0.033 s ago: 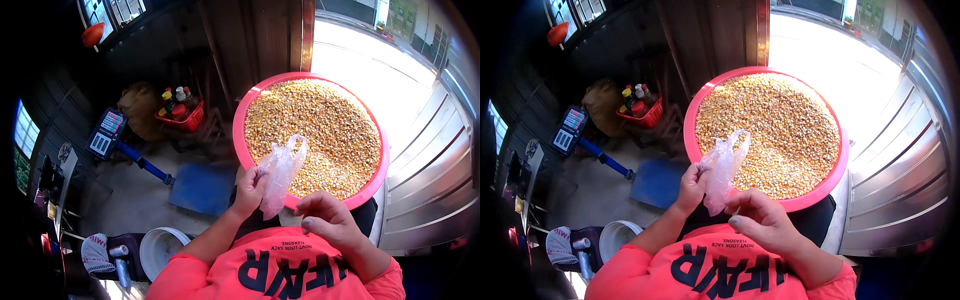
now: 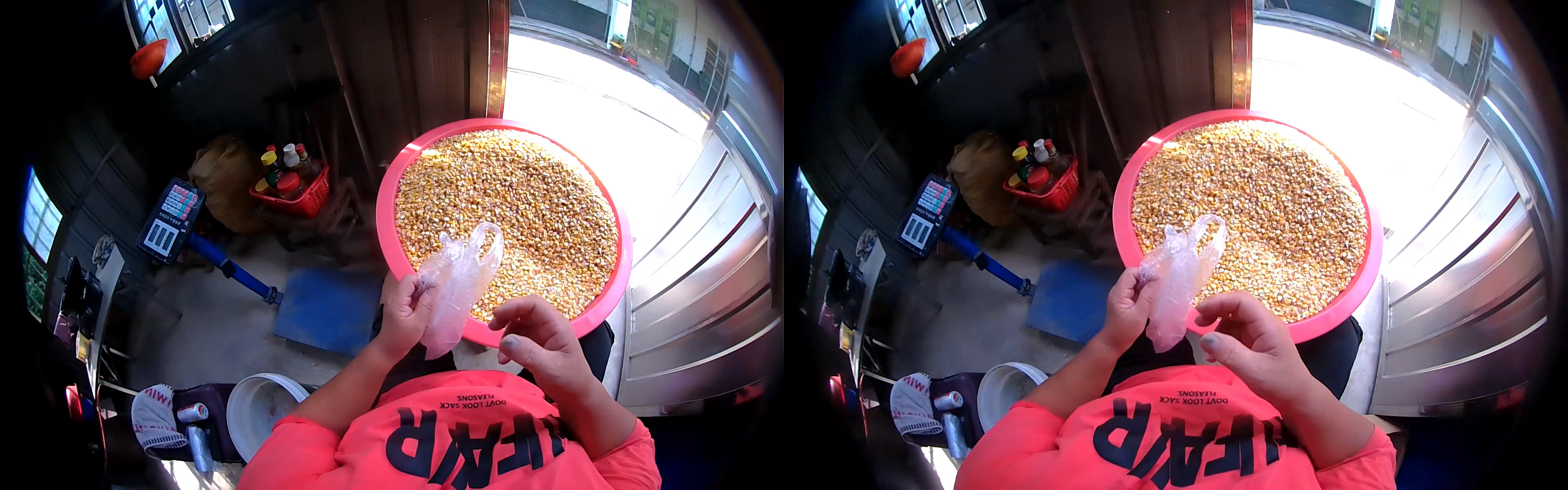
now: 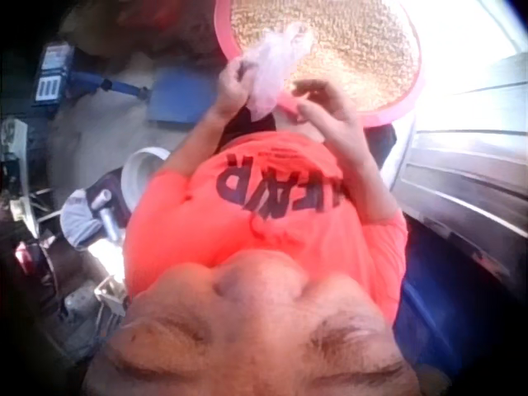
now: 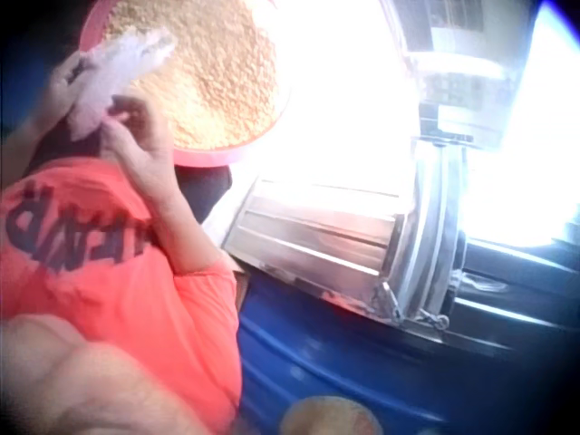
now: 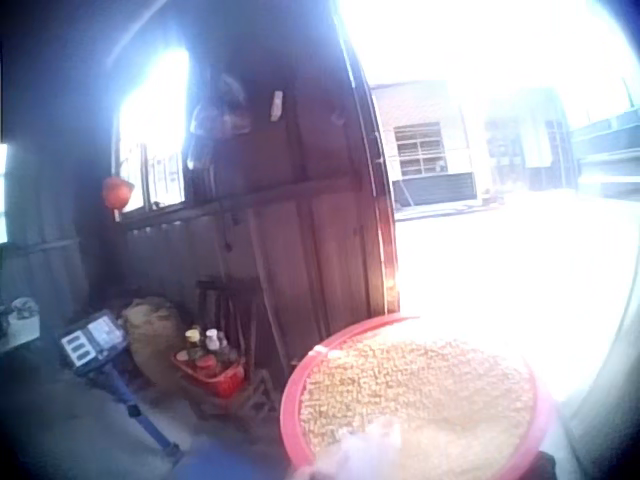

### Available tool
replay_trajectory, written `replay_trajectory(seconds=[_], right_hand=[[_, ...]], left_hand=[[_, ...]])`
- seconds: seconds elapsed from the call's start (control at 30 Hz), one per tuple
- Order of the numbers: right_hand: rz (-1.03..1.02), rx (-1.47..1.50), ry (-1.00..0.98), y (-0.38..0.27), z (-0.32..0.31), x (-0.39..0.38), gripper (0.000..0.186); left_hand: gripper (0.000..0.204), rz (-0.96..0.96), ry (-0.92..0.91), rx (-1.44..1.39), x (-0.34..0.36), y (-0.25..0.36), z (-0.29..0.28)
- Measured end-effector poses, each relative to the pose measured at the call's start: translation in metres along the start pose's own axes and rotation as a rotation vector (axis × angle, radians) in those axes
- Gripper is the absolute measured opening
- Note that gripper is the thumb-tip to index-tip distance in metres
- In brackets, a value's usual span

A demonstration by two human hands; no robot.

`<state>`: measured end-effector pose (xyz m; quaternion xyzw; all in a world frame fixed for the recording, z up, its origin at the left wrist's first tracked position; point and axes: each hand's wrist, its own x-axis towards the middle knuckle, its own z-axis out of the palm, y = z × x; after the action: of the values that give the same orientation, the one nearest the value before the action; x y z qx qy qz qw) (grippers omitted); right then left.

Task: The person fills plastic bags with dried corn kernels from a large basin by hand, weighs them on a digital scale, ties the bags, and places them into a cardboard box.

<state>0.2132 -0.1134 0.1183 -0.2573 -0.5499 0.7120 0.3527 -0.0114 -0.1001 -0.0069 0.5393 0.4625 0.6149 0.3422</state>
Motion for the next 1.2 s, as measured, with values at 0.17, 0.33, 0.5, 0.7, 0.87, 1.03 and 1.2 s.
replay_trajectory(seconds=[0.17, 0.33, 0.5, 0.7, 0.87, 1.03, 1.2], right_hand=[[-0.079, -0.022, 0.239, 0.007, -0.018, 0.013, 0.045], [0.186, 0.067, 0.116, 0.014, -0.024, 0.01, 0.05], [0.106, 0.267, 0.119, 0.021, -0.025, 0.008, 0.019], [-0.17, 0.298, 0.159, 0.021, -0.033, 0.0, 0.008], [-0.299, 0.101, 0.148, 0.025, -0.035, -0.001, 0.006], [-0.365, -0.25, 0.103, 0.018, -0.029, -0.007, 0.008], [-0.561, -0.691, 0.029, 0.011, -0.011, -0.003, 0.01]], left_hand=[[0.01, 0.49, -0.014, 0.436, 0.002, 0.031, -0.004], [0.015, 0.758, -0.091, 0.503, 0.004, 0.046, 0.001], [0.014, 0.716, -0.142, 0.495, 0.0, 0.049, 0.005], [0.012, 0.123, -0.1, 0.009, -0.014, 0.034, -0.004], [0.031, -0.251, -0.379, -0.306, -0.012, 0.046, -0.013], [0.082, -0.342, -0.411, -0.25, 0.004, 0.083, -0.029], [0.09, -0.325, -0.387, -0.009, 0.021, 0.101, -0.041]])
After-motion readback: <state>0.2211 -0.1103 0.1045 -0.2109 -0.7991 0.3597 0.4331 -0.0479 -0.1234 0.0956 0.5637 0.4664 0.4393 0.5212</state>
